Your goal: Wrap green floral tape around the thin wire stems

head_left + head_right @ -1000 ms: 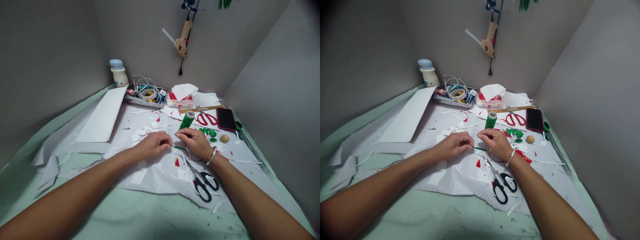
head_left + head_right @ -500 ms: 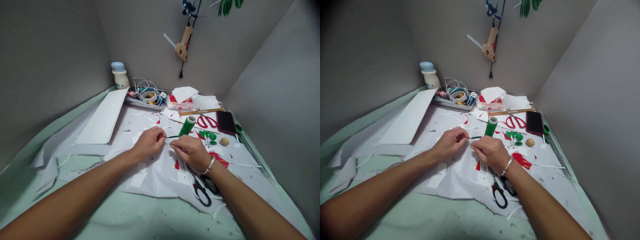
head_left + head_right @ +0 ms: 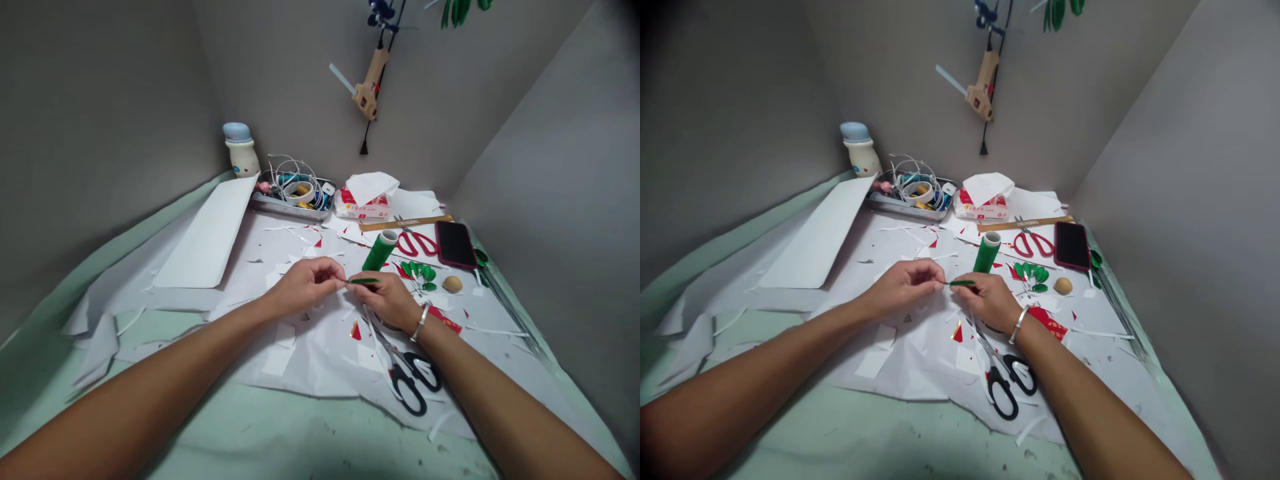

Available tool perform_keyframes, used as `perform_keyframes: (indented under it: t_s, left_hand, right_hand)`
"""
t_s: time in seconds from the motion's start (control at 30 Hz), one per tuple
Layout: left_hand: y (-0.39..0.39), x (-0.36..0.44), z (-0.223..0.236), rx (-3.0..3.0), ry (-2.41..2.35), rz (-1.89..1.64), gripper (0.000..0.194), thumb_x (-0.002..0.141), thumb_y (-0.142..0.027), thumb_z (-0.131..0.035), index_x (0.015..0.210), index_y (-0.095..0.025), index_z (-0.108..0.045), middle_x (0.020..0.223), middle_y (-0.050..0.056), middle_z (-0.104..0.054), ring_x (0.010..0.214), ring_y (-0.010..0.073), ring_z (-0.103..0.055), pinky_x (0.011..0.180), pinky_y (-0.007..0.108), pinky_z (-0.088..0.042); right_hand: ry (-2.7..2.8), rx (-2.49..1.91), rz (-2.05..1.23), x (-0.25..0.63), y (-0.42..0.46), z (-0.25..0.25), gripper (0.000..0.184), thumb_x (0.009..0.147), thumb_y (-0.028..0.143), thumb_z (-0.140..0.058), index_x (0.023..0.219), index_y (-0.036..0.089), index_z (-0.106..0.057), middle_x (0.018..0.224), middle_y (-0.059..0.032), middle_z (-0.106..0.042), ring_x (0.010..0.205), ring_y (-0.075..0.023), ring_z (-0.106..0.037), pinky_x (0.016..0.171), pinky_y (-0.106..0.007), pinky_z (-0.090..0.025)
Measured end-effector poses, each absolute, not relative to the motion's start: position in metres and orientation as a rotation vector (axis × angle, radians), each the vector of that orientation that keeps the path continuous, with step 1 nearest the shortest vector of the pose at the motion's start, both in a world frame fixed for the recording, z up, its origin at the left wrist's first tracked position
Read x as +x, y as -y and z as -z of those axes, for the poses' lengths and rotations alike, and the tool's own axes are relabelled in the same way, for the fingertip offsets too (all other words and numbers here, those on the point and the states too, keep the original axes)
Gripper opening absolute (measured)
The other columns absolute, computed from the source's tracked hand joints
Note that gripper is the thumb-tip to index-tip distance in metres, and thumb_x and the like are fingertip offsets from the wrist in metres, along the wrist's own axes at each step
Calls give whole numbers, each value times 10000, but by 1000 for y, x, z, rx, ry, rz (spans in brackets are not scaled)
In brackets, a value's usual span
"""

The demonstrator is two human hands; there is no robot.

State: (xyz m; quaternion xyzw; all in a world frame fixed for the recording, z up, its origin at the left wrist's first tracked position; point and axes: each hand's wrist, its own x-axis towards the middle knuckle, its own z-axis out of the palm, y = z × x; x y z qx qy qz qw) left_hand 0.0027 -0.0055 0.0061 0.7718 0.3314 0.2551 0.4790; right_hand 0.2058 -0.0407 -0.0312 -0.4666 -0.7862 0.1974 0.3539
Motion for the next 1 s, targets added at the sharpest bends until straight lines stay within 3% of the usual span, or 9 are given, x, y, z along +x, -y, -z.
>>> perform_keyframes:
  t_s: [0.07, 0.3, 0.5, 0.67, 0.83, 1.0]
  left_hand:
    - [3, 2, -4, 1870, -914, -702, 123, 800, -270, -521, 817, -171, -593, 707, 0, -565, 614, 111, -473, 567, 236, -368]
    - [1, 2, 8, 2223, -997, -704, 136, 760, -152, -490, 785, -179, -621, 790, 26, -598, 715, 150, -521, 664, 271, -401]
    - [7, 3, 2, 2161, -772, -548, 134, 776, -159, -504, 814, -190, -630, 795, 11, -599, 696, 129, -519, 671, 257, -403]
    - [4, 1, -9, 1897, -716, -523, 96, 790, -218, -528, 813, -177, -612, 709, -11, -553, 630, 104, -473, 601, 233, -372]
    - [-1, 2, -6, 1839, -821, -631, 82, 792, -220, -527, 797, -166, -589, 687, -15, -540, 609, 98, -457, 567, 228, -353]
    - [0, 2, 2, 2072, -1001, -713, 114, 783, -178, -491, 801, -175, -603, 782, 15, -594, 652, 121, -488, 600, 252, -380]
  right_hand:
    - [2169, -1170, -417, 201, 46, 29, 165, 869, 224, -541, 899, 211, -703, 836, -28, -705, 771, -149, -618, 717, -256, -470]
    - [2198, -1128, -118, 196, 57, 17, 176, 888, 247, -524, 906, 210, -694, 675, -19, -630, 661, -142, -549, 655, -262, -428]
    - [1893, -1229, -363, 208, 43, 22, 189, 881, 288, -533, 859, 205, -702, 810, -26, -704, 703, -142, -617, 663, -248, -473]
    - [1952, -1215, -586, 211, 36, 28, 174, 881, 262, -537, 877, 203, -701, 824, -9, -709, 733, -139, -633, 683, -238, -485]
    - [2177, -1170, -416, 199, 45, 27, 159, 877, 236, -550, 889, 222, -708, 853, -20, -711, 772, -142, -626, 710, -244, -464]
    - [2348, -1148, -216, 192, 58, 21, 174, 892, 249, -524, 905, 215, -694, 698, -16, -651, 673, -136, -569, 662, -248, -417]
